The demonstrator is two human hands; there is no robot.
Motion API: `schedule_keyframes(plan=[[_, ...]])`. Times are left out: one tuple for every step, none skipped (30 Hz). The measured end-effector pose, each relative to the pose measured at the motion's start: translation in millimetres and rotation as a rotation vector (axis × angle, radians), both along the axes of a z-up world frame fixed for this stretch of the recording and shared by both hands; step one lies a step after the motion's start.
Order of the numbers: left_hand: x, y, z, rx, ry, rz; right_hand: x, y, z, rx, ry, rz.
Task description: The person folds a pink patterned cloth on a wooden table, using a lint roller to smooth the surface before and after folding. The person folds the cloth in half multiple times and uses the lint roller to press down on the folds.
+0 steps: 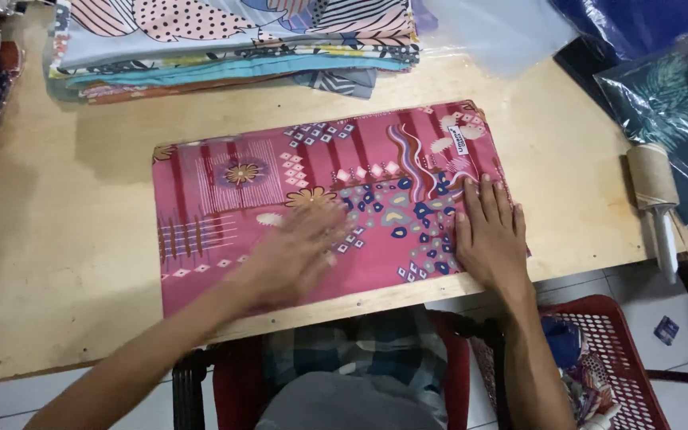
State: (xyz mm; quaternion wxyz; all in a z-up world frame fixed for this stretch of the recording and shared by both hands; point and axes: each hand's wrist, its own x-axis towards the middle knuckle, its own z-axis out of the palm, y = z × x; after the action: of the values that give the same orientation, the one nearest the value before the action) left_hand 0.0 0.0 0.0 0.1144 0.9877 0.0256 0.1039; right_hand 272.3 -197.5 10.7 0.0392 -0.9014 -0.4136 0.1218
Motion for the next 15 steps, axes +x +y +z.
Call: schedule_keyframes(plan=[[-6.2,16.6,3.0,0.001,-0.002,-0.003,0.8,1.0,-1.4,0.001,-0.002,-0.003],[-12.4,33.3,6.0,0.092,0.037,0.134,1.6,2.0,-2.7,-0.021,0.003,-0.034],[-19.1,50.6,9.5,0.185,0.077,0.274,2.2,4.3,-4.5,-0.040,0.010,-0.062],[-25.9,67.3,2.7,0.188,0.075,0.273,-3.5,7.7,-1.3,-0.037,0.009,-0.064],[-33.1,84.4,-3.8,0.111,0.055,0.442,-9.2,12.1,2.1,-0.031,-0.030,-0.069],[-40.3,102.1,-10.2,0.032,0.033,0.610,-14.8,17.0,5.5,-0.024,-0.069,-0.074],[-42.7,100.8,-9.6,0.033,0.030,0.609,-24.5,27.7,8.4,-0.023,-0.071,-0.075],[-45.1,100.1,-9.2,0.040,0.049,0.670,-34.4,39.0,11.1,0.147,-0.117,0.094],[-48.7,99.5,-8.9,0.048,0.068,0.732,-45.2,50.6,13.5,0.316,-0.162,0.263],[-42.7,88.3,-6.9,0.048,0.066,0.731,-60.5,64.8,8.0,0.317,-0.164,0.263],[-38.0,77.0,-4.7,0.025,0.050,0.667,-76.7,79.6,1.9,0.379,-0.163,0.393],[-33.4,65.9,-2.6,0.002,0.034,0.602,-93.0,94.5,-4.1,0.441,-0.161,0.524],[-28.9,61.6,-8.0,0.005,0.034,0.600,-108.7,101.3,-6.0,0.445,-0.162,0.521],[-24.5,57.4,-13.5,0.054,0.035,0.535,-124.4,108.3,-8.1,0.393,-0.037,0.608],[-20.2,52.5,-19.6,0.099,0.038,0.470,-140.3,114.7,-10.4,0.338,0.092,0.692]])
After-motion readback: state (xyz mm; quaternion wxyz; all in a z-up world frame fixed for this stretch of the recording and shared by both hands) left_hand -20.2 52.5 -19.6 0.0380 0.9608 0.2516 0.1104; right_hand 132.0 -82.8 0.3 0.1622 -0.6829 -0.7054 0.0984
